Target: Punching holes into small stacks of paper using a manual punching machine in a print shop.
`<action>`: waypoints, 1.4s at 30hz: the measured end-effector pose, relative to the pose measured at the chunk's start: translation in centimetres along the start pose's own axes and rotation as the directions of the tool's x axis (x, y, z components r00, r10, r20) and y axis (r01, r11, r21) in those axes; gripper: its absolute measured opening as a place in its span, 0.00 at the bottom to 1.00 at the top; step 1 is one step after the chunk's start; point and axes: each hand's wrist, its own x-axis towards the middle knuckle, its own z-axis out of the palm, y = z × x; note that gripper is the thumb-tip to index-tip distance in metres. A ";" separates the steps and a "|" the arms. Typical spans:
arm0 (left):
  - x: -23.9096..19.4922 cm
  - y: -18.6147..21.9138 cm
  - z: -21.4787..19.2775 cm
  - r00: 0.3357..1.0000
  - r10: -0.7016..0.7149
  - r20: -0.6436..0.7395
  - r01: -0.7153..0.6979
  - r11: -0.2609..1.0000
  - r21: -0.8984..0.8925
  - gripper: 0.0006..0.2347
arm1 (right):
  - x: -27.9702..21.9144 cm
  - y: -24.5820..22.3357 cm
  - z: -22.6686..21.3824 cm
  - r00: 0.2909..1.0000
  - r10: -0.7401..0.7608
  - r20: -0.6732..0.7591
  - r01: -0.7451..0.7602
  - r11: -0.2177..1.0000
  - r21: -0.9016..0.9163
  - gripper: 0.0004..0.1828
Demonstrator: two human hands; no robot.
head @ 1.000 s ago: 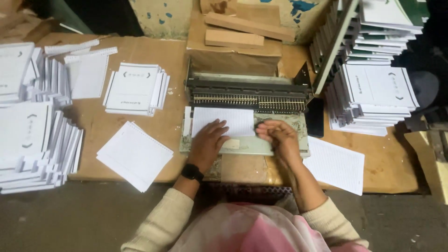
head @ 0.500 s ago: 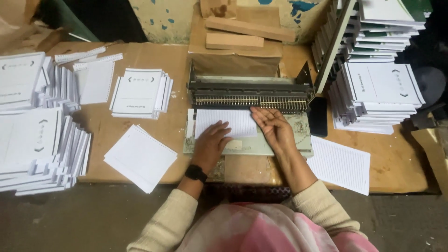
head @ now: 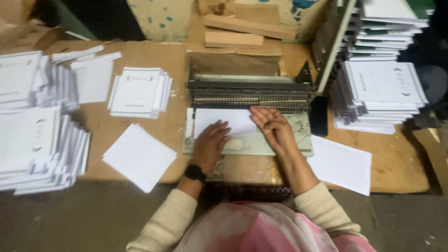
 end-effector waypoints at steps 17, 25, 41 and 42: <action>-10.2 -4.7 -8.4 0.698 -0.515 -0.498 0.266 0.832 -0.486 0.13 | -14.2 -8.8 -5.4 0.978 -0.148 -0.145 0.039 0.817 -0.575 0.20; -18.2 -15.0 -9.7 0.103 -0.883 -0.459 0.576 0.429 -0.695 0.09 | -15.2 -7.7 -7.9 0.959 -0.113 -0.259 -0.069 0.796 -0.601 0.18; -9.1 0.7 -12.6 0.855 -0.334 -0.397 0.428 0.887 0.174 0.17 | -24.5 -15.9 -13.3 0.620 -0.727 -0.297 -0.143 0.268 -0.953 0.07; -6.1 3.3 -11.3 0.547 -0.733 -0.404 0.611 0.680 -0.405 0.12 | -25.1 -16.2 -12.8 0.619 -0.708 -0.339 -0.316 0.170 -0.933 0.09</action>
